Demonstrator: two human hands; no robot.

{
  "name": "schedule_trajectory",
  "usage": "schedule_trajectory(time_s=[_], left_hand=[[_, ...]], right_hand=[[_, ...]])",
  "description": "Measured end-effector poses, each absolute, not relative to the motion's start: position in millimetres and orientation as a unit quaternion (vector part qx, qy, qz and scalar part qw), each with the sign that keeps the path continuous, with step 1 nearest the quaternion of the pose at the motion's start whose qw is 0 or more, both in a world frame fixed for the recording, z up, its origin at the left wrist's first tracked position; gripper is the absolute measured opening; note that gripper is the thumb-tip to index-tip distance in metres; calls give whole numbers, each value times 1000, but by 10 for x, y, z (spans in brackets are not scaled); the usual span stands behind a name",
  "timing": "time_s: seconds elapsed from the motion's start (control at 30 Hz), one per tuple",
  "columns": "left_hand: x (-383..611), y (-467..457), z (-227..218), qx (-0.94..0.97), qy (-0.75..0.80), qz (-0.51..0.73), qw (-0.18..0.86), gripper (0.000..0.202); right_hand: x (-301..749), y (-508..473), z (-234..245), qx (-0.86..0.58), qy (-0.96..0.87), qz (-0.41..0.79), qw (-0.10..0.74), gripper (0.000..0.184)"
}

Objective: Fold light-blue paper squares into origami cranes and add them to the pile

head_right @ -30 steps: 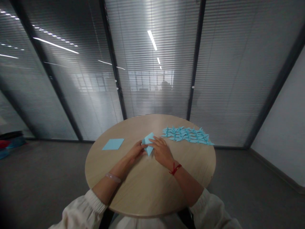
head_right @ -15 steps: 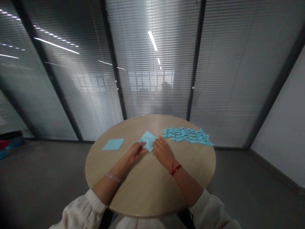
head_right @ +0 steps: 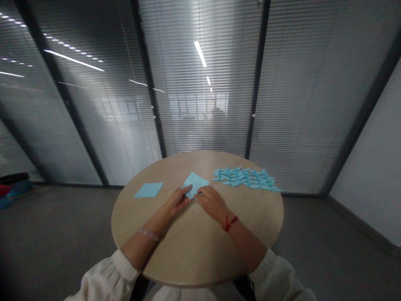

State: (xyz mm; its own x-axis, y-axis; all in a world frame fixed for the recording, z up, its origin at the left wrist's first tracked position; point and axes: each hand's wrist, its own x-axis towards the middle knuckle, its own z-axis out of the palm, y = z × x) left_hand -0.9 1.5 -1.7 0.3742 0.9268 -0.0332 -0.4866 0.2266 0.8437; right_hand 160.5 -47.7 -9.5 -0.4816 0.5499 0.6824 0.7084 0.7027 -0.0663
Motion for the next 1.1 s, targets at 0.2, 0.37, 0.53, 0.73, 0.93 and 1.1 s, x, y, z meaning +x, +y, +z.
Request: schedule_trajectory(time_s=[0.2, 0.37, 0.53, 0.73, 0.93, 1.1], left_hand=[[-8, 0, 25, 392, 278, 494, 725, 8], [7, -49, 69, 411, 278, 482, 722, 10], [21, -78, 73, 434, 277, 467, 719, 16], [20, -96, 69, 450, 272, 451, 721, 21], [15, -179, 123, 516, 262, 436, 689, 35], [-4, -174, 117, 610, 292, 444, 588, 49]], right_hand=[[1633, -337, -193, -394, -778, 38, 487, 12], [1677, -240, -266, -434, -709, 120, 543, 20], [1704, -189, -317, -479, -649, 128, 577, 23], [1683, -209, -286, -474, -630, 219, 574, 25], [1684, -203, -293, -500, -593, 264, 573, 27], [1702, -185, -320, -468, -573, 292, 607, 36]])
